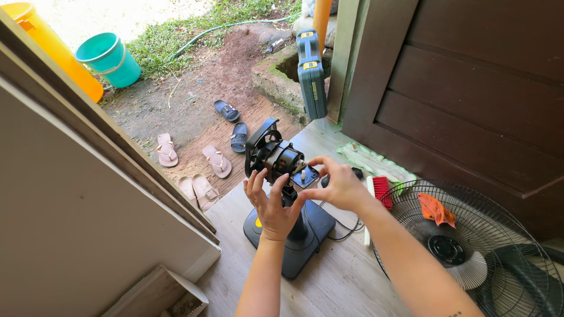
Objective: The person reassembles a standing fan by attaching the front grille, securing the motor housing, and tightening components with a screwdriver. The person wipes the grille with a cloth before fitting it and then fastens the central hub and motor cover.
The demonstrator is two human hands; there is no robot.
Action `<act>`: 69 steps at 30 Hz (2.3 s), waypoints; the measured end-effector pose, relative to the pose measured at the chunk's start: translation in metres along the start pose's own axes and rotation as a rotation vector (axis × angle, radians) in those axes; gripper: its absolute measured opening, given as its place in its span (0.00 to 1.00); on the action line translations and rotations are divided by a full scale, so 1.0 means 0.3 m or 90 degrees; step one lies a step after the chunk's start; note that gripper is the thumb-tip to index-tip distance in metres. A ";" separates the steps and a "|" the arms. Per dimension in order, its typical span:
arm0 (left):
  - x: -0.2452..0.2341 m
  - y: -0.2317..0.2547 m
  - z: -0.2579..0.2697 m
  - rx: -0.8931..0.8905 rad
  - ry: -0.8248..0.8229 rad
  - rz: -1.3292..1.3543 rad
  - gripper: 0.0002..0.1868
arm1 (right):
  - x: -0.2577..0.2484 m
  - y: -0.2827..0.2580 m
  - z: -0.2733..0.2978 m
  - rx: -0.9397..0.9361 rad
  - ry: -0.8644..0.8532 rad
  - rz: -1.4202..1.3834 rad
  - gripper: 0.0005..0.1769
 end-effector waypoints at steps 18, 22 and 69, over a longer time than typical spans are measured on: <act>0.060 -0.324 0.209 -0.210 0.064 0.170 0.25 | -0.020 0.096 -0.031 -0.026 0.047 -0.122 0.49; 0.095 -0.360 0.265 -0.209 0.003 0.150 0.23 | -0.042 0.085 -0.012 -0.077 0.037 -0.134 0.51; 0.960 -0.051 1.197 -0.287 -1.025 -0.233 0.25 | -0.516 1.867 0.931 0.619 0.175 0.081 0.18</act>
Point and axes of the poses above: each hand's wrist, its own z-axis away from the middle knuckle, its own x-axis out of the palm, y = z × x, the point moved 10 cm from there along -z, towards the middle knuckle, and after that the axes turned 9 degrees about -y, right-handed, at the moved point
